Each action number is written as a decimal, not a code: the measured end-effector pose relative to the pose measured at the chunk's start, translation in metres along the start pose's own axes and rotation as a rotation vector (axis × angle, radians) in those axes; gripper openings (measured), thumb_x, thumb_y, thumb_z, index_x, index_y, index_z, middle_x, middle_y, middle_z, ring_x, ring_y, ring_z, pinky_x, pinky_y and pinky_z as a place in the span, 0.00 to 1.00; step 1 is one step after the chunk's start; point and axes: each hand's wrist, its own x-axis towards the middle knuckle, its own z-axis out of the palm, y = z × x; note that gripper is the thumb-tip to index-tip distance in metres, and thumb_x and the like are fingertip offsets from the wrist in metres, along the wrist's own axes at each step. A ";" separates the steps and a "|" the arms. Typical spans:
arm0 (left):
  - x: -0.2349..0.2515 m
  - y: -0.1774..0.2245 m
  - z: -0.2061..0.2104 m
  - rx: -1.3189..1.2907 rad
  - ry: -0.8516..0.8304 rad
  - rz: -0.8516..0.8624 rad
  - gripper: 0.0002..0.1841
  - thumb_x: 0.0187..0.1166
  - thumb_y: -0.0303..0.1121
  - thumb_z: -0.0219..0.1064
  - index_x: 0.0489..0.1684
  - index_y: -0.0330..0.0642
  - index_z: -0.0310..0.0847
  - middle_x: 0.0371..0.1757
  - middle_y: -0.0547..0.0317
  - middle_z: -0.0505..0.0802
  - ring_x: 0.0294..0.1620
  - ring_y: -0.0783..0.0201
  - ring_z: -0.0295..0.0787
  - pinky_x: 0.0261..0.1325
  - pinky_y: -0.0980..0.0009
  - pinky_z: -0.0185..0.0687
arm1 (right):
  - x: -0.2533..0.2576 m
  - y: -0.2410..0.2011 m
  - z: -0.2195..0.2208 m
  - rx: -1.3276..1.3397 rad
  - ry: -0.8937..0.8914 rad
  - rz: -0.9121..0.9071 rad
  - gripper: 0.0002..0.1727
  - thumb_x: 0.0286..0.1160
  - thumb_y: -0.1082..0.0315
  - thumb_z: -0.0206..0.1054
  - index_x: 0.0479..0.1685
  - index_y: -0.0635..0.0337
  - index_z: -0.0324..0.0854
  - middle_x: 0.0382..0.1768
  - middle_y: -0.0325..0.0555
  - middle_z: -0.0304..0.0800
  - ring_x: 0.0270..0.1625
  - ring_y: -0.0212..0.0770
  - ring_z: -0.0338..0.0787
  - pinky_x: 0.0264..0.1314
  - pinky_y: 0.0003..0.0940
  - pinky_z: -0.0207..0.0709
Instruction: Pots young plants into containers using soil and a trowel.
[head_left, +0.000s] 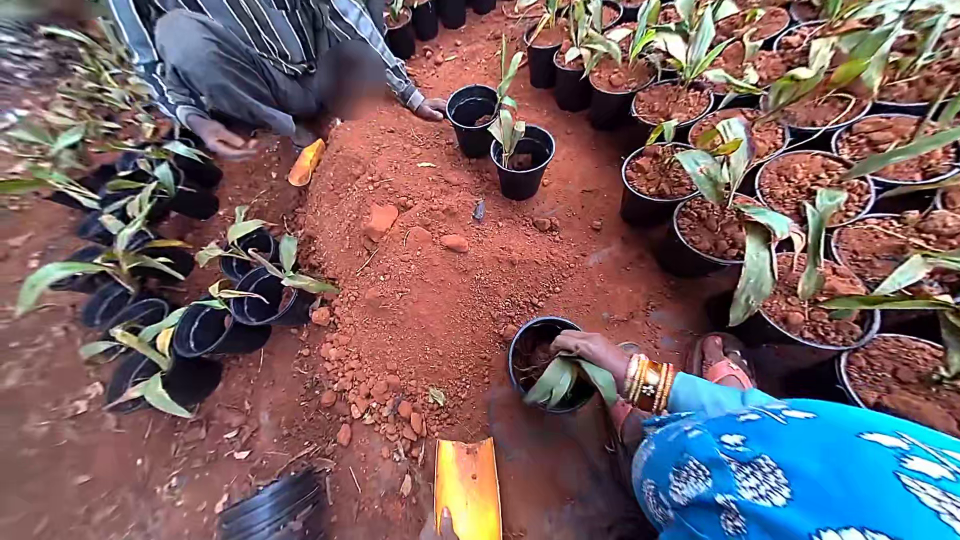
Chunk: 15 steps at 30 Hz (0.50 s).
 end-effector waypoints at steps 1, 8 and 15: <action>0.012 0.015 0.001 -0.012 0.030 -0.015 0.24 0.93 0.41 0.53 0.72 0.30 0.81 0.68 0.29 0.88 0.75 0.36 0.82 0.81 0.40 0.70 | 0.000 0.023 0.008 0.024 0.165 -0.144 0.10 0.72 0.84 0.64 0.46 0.70 0.90 0.47 0.59 0.94 0.55 0.53 0.93 0.66 0.47 0.83; 0.117 0.223 -0.010 -0.050 0.219 0.011 0.17 0.82 0.31 0.64 0.64 0.31 0.83 0.66 0.33 0.89 0.72 0.41 0.85 0.74 0.45 0.79 | 0.011 0.035 0.013 0.061 0.085 -0.309 0.13 0.77 0.82 0.59 0.52 0.71 0.87 0.50 0.62 0.91 0.58 0.56 0.92 0.68 0.48 0.82; 0.098 0.201 -0.040 -0.070 0.185 0.271 0.21 0.82 0.23 0.60 0.73 0.28 0.78 0.70 0.30 0.87 0.76 0.39 0.82 0.81 0.44 0.70 | -0.001 0.053 0.019 0.047 0.328 -0.292 0.11 0.72 0.77 0.62 0.45 0.67 0.90 0.47 0.57 0.94 0.56 0.54 0.93 0.65 0.47 0.83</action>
